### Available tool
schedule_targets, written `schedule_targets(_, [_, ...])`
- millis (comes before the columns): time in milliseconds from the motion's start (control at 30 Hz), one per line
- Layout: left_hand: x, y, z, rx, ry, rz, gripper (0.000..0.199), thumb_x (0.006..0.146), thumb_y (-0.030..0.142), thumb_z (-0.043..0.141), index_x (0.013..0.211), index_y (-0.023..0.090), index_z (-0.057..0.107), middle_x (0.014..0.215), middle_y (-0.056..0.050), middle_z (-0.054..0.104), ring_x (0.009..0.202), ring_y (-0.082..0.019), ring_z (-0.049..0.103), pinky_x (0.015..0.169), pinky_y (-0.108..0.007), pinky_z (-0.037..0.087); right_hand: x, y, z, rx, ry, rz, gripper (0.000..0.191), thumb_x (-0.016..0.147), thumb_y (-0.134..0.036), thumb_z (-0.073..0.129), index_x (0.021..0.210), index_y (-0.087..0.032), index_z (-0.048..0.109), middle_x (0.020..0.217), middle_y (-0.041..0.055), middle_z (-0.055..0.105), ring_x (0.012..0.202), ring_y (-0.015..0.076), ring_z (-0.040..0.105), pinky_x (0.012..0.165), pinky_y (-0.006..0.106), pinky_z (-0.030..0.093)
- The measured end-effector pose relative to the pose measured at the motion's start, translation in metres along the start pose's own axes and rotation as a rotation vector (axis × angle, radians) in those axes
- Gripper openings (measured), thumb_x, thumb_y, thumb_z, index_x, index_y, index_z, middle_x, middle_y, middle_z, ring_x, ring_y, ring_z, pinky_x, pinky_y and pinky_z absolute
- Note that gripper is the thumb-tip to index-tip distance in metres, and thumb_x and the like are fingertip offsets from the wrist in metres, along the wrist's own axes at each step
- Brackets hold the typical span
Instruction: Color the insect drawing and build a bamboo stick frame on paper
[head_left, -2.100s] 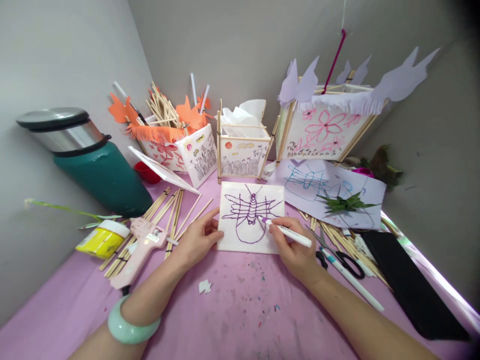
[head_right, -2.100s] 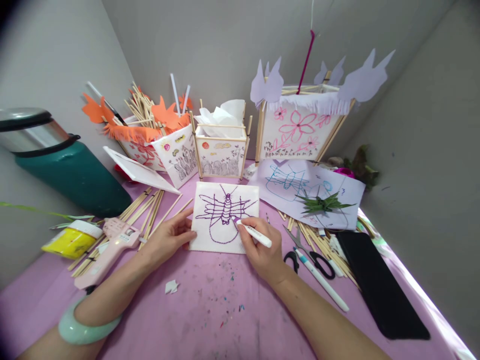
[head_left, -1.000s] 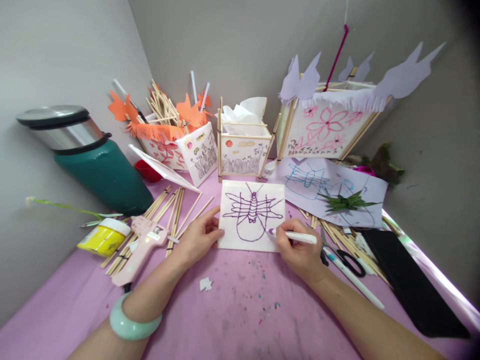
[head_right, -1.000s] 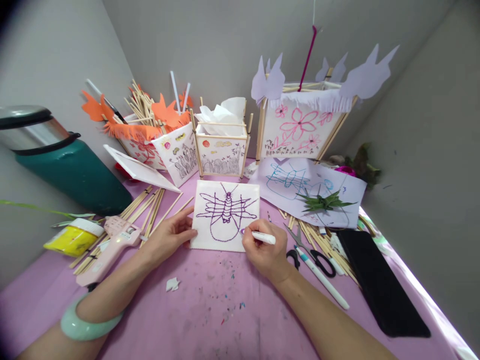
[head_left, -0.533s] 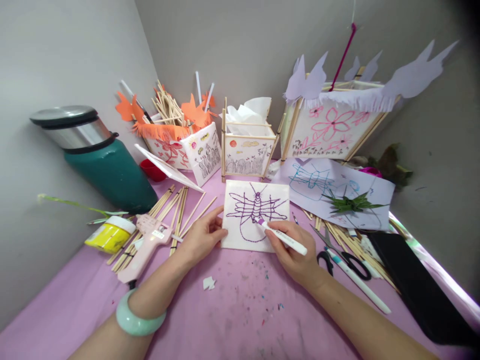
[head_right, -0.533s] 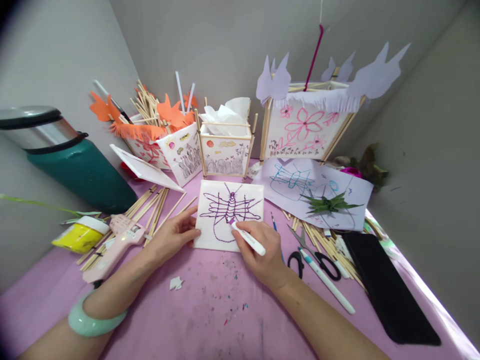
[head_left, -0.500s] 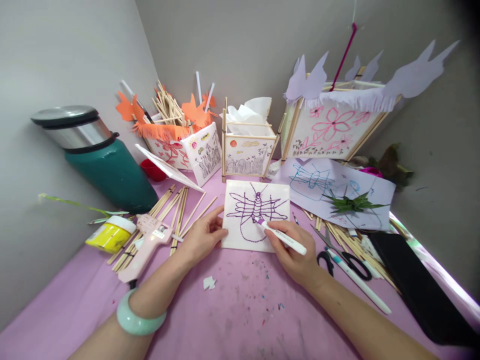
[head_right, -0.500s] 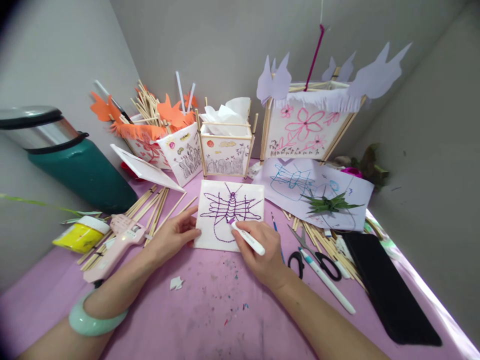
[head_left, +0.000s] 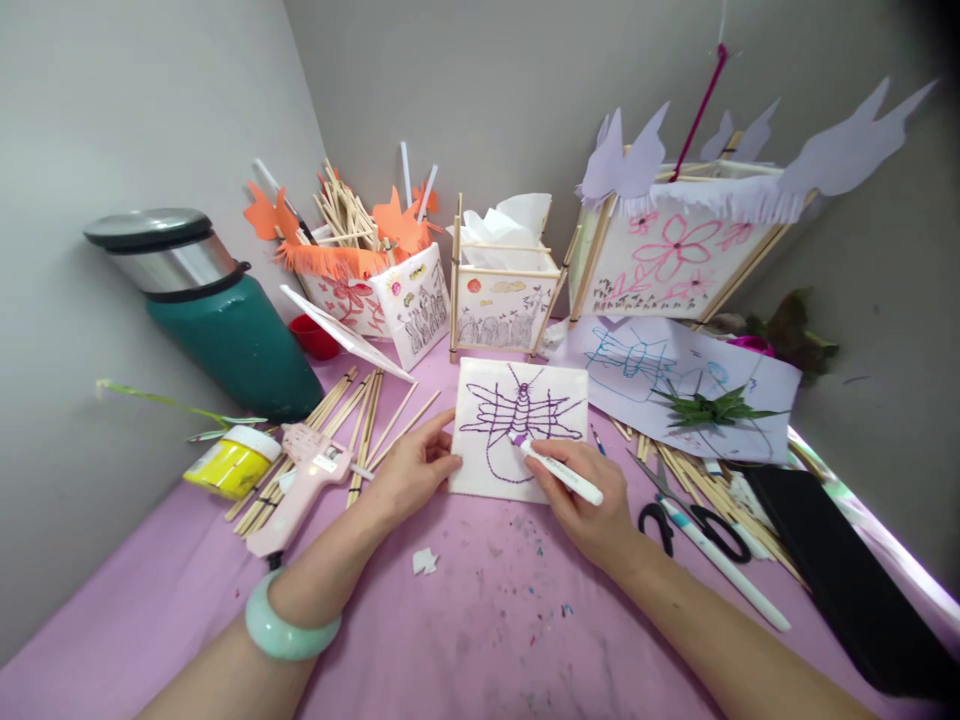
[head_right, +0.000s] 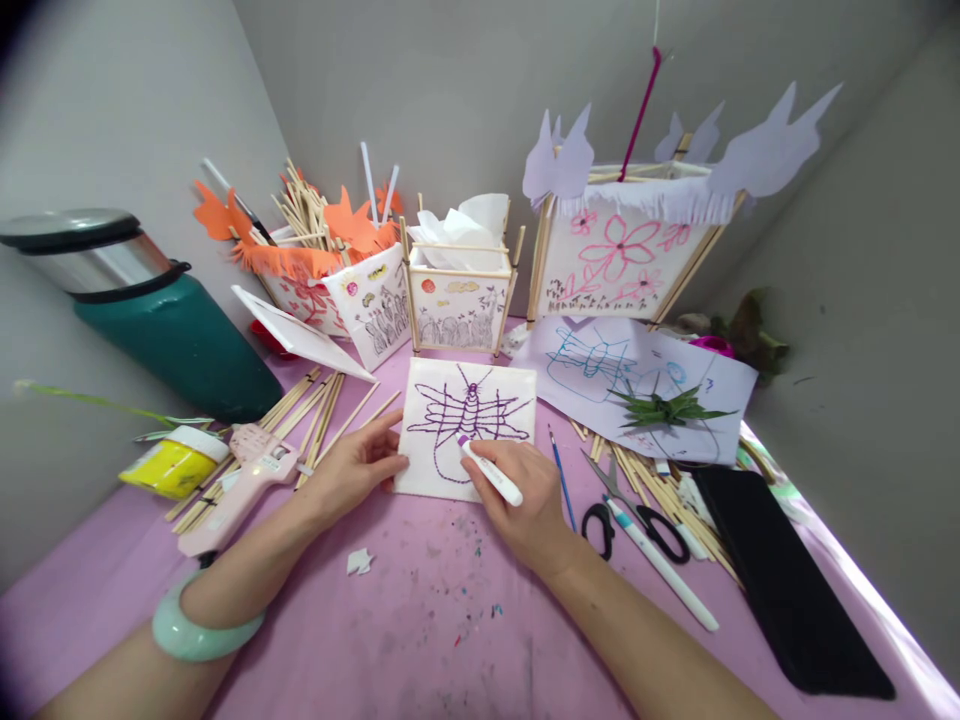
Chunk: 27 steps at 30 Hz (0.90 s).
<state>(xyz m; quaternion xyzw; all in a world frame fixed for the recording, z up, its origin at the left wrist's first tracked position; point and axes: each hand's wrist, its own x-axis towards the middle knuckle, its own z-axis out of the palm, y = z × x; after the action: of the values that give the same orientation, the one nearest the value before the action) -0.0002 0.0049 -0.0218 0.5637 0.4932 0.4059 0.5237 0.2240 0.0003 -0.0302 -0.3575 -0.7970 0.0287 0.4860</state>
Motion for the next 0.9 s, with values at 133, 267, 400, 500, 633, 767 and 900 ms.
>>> schedule_targets(133, [-0.0002,-0.0014,0.0001,-0.006,-0.003,0.004,0.061,0.072,0.013,0.058,0.132,0.025,0.048,0.075,0.003,0.054,0.057,-0.01,0.051,0.05,-0.023,0.041,0.0001,-0.0028,0.0005,0.011,-0.037,-0.005,0.016,0.082,-0.013,0.063,0.097,-0.018,0.059,0.086,0.0048,0.069,0.076,0.0162,0.063,0.069,0.03,0.047])
schedule_targets(267, [-0.001,-0.0005,0.0002,-0.007,0.002,-0.006,0.062,0.072,0.013,0.059,0.132,0.024,0.048,0.075,0.003,0.054,0.059,-0.011,0.052,0.05,-0.023,0.041,0.0004,-0.0051,0.0024,0.05,-0.071,-0.007,0.015,0.082,-0.014,0.062,0.097,-0.018,0.059,0.086,0.0044,0.069,0.074,0.0157,0.063,0.067,0.03,0.047])
schedule_targets(400, [-0.001,0.0001,0.0001,0.008,0.003,-0.001,0.062,0.071,0.013,0.059,0.131,0.025,0.049,0.076,0.003,0.055,0.06,-0.011,0.052,0.052,-0.022,0.041,-0.0009,-0.0062,0.0061,0.094,-0.1,-0.016,0.017,0.082,-0.014,0.063,0.099,-0.018,0.06,0.087,0.005,0.07,0.075,0.0157,0.063,0.067,0.03,0.047])
schedule_targets(500, [0.0,0.0009,0.0001,-0.003,0.001,0.0,0.061,0.071,0.014,0.059,0.131,0.023,0.049,0.076,0.003,0.055,0.059,-0.011,0.052,0.051,-0.022,0.041,-0.0028,-0.0071,0.0079,0.112,-0.117,-0.031,0.017,0.082,-0.014,0.063,0.099,-0.018,0.06,0.088,0.005,0.07,0.076,0.0158,0.064,0.067,0.03,0.047])
schedule_targets(633, [0.0006,0.0031,0.001,-0.012,0.013,-0.018,0.062,0.07,0.015,0.06,0.131,0.019,0.047,0.075,0.002,0.055,0.058,-0.011,0.052,0.05,-0.023,0.041,-0.003,-0.0084,0.0062,0.114,-0.106,-0.052,0.018,0.081,-0.013,0.063,0.099,-0.018,0.059,0.086,0.0045,0.07,0.074,0.0156,0.064,0.066,0.03,0.047])
schedule_targets(767, [0.0002,0.0041,0.002,-0.013,0.012,-0.017,0.061,0.07,0.015,0.06,0.131,0.019,0.048,0.074,0.003,0.054,0.057,-0.01,0.051,0.049,-0.023,0.041,-0.0003,-0.0082,0.0016,0.042,0.014,-0.02,0.02,0.08,-0.011,0.063,0.098,-0.018,0.059,0.084,0.005,0.069,0.072,0.0155,0.063,0.065,0.029,0.047])
schedule_targets(900, [0.0007,0.0029,0.0018,-0.004,0.02,-0.019,0.064,0.07,0.016,0.06,0.133,0.02,0.046,0.075,0.003,0.054,0.057,-0.01,0.051,0.05,-0.023,0.042,0.0008,-0.0068,0.0002,-0.02,0.057,0.034,0.016,0.081,-0.013,0.062,0.096,-0.018,0.059,0.082,0.0045,0.068,0.069,0.0148,0.062,0.063,0.028,0.047])
